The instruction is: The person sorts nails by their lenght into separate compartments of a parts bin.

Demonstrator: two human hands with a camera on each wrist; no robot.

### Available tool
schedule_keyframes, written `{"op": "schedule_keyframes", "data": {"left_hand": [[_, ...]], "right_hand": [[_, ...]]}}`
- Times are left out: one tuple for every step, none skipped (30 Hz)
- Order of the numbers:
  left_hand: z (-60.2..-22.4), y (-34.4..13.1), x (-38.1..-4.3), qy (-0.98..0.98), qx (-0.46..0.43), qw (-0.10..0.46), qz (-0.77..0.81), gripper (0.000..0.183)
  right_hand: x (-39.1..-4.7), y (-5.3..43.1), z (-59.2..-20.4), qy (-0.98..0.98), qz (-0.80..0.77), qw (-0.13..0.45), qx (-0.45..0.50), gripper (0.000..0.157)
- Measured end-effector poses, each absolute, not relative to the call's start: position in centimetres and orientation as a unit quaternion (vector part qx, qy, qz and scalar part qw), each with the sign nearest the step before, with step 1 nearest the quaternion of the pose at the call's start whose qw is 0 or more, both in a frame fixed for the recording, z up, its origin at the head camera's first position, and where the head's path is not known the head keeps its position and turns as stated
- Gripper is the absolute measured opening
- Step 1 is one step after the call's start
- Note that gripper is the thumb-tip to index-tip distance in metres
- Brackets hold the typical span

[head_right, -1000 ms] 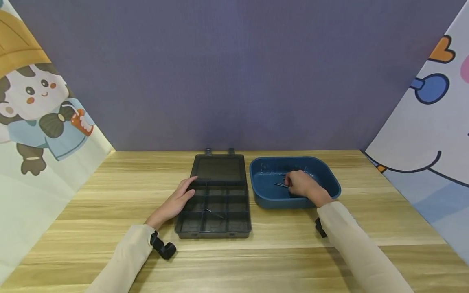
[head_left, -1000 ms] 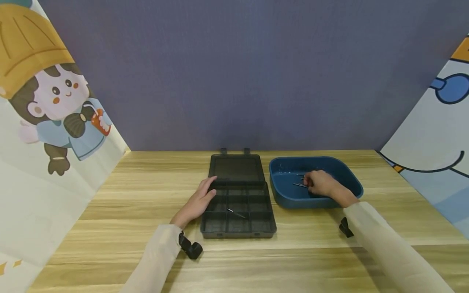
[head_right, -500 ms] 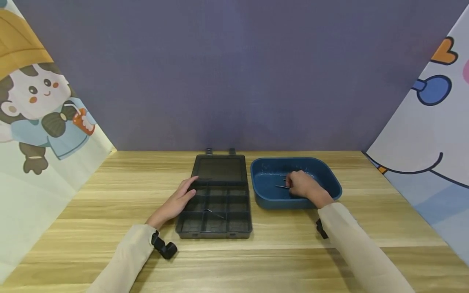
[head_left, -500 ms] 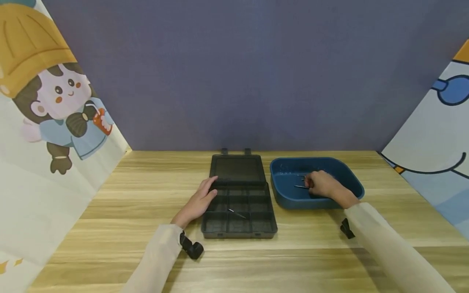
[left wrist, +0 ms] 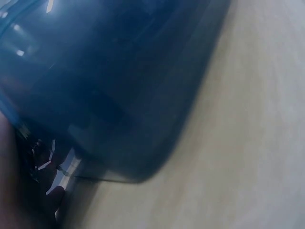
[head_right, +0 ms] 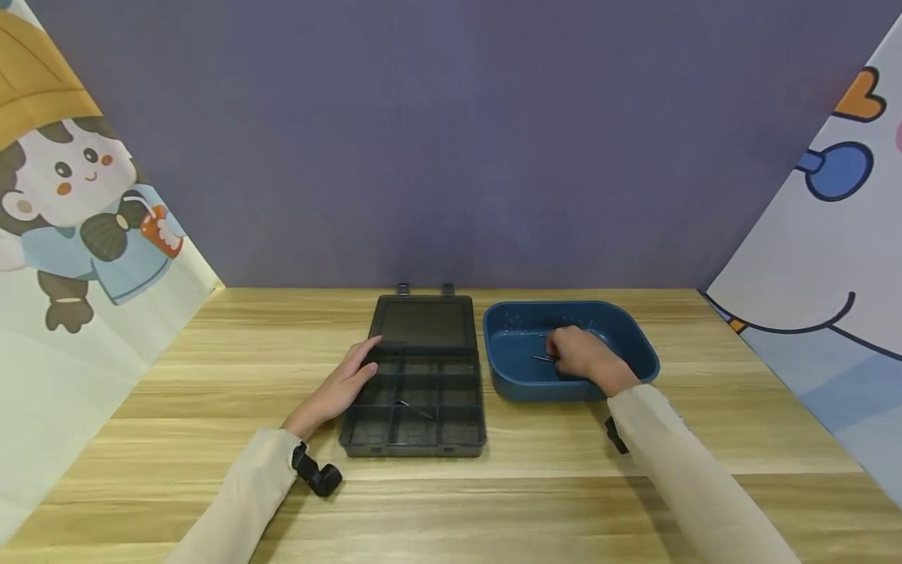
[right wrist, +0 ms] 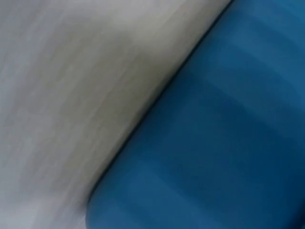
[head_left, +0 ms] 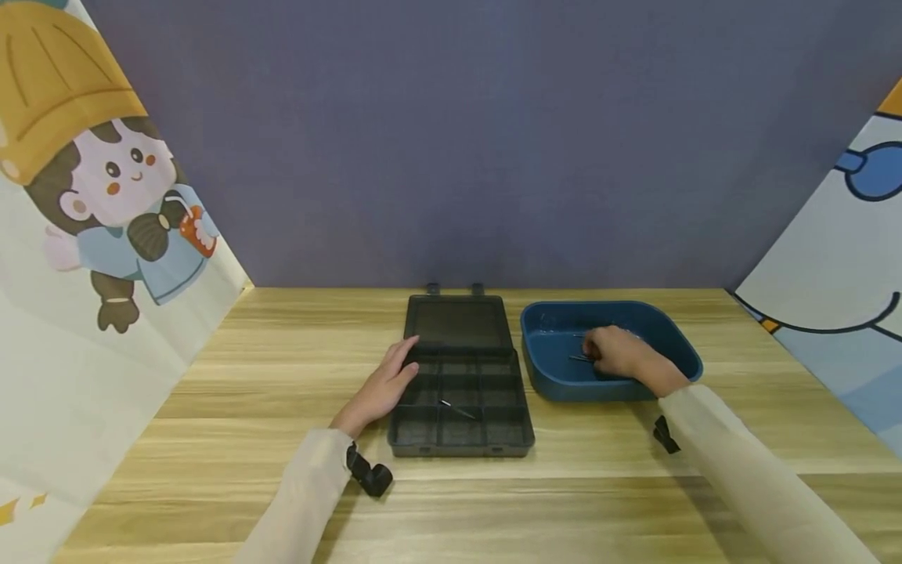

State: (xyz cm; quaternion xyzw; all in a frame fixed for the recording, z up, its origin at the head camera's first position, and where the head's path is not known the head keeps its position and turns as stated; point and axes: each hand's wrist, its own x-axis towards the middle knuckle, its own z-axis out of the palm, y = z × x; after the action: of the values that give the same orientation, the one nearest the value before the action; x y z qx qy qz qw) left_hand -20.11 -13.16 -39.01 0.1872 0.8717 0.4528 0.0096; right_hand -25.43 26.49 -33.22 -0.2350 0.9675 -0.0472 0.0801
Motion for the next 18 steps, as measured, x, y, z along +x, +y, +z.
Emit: {"op": "schedule_keyframes", "data": {"left_hand": [[-39.0,-13.19,-20.08,0.873,0.186,0.011,0.451,0.053],[-38.99,-13.21,-20.04,0.873,0.186,0.011,0.45,0.054],[-38.98,-13.22,-20.0,0.873,0.186,0.012,0.45,0.054],[-38.95,-13.2,-19.98,0.873,0.187,0.013,0.451,0.054],[-38.94,-13.18,-19.97,0.873,0.186,0.014,0.451,0.054],[-38.94,-13.16,-19.95,0.873,0.187,0.014,0.451,0.054],[-38.94,-13.14,-19.92,0.872,0.187,0.014,0.452,0.054],[-38.95,-13.11,-19.9,0.872,0.188,0.014,0.452,0.054],[-38.94,-13.09,-19.88,0.872,0.185,0.016,0.453,0.054],[-38.94,-13.08,-19.87,0.872,0.183,0.017,0.453,0.054],[-38.96,-13.07,-19.89,0.873,0.182,0.019,0.453,0.054],[-38.95,-13.06,-19.9,0.873,0.181,0.02,0.453,0.054],[-38.97,-13.06,-19.92,0.873,0.182,0.018,0.452,0.054],[-38.98,-13.07,-19.95,0.873,0.182,0.016,0.452,0.054],[-38.98,-13.09,-19.98,0.872,0.181,0.016,0.454,0.054],[-38.99,-13.12,-20.01,0.872,0.182,0.014,0.453,0.053],[-39.0,-13.15,-20.05,0.872,0.184,0.012,0.453,0.053],[-39.04,-13.18,-20.08,0.873,0.185,0.009,0.451,0.053]], "right_hand": [[-25.49,26.4,-33.22,0.966,-0.05,0.082,-0.241,0.014],[-25.53,26.3,-33.2,0.964,-0.053,0.084,-0.245,0.014],[-25.55,26.19,-33.17,0.963,-0.055,0.087,-0.248,0.014],[-25.55,26.12,-33.15,0.963,-0.056,0.089,-0.248,0.014],[-25.55,26.05,-33.12,0.963,-0.055,0.091,-0.246,0.014],[-25.52,26.01,-33.11,0.963,-0.055,0.093,-0.247,0.014],[-25.52,25.97,-33.12,0.963,-0.054,0.094,-0.245,0.014],[-25.52,25.93,-33.11,0.964,-0.053,0.094,-0.244,0.013],[-25.5,25.91,-33.1,0.964,-0.052,0.094,-0.242,0.013],[-25.49,25.89,-33.1,0.964,-0.051,0.094,-0.242,0.013],[-25.49,25.88,-33.09,0.965,-0.05,0.093,-0.241,0.013],[-25.5,25.88,-33.06,0.965,-0.048,0.092,-0.239,0.013],[-25.52,25.86,-33.04,0.966,-0.047,0.09,-0.236,0.013],[-25.53,25.86,-33.0,0.967,-0.046,0.088,-0.236,0.013],[-25.56,25.85,-32.96,0.967,-0.046,0.086,-0.235,0.013],[-25.59,25.84,-32.91,0.967,-0.047,0.086,-0.235,0.013],[-25.61,25.82,-32.85,0.967,-0.049,0.087,-0.235,0.014],[-25.63,25.8,-32.78,0.967,-0.051,0.088,-0.234,0.014]]}}
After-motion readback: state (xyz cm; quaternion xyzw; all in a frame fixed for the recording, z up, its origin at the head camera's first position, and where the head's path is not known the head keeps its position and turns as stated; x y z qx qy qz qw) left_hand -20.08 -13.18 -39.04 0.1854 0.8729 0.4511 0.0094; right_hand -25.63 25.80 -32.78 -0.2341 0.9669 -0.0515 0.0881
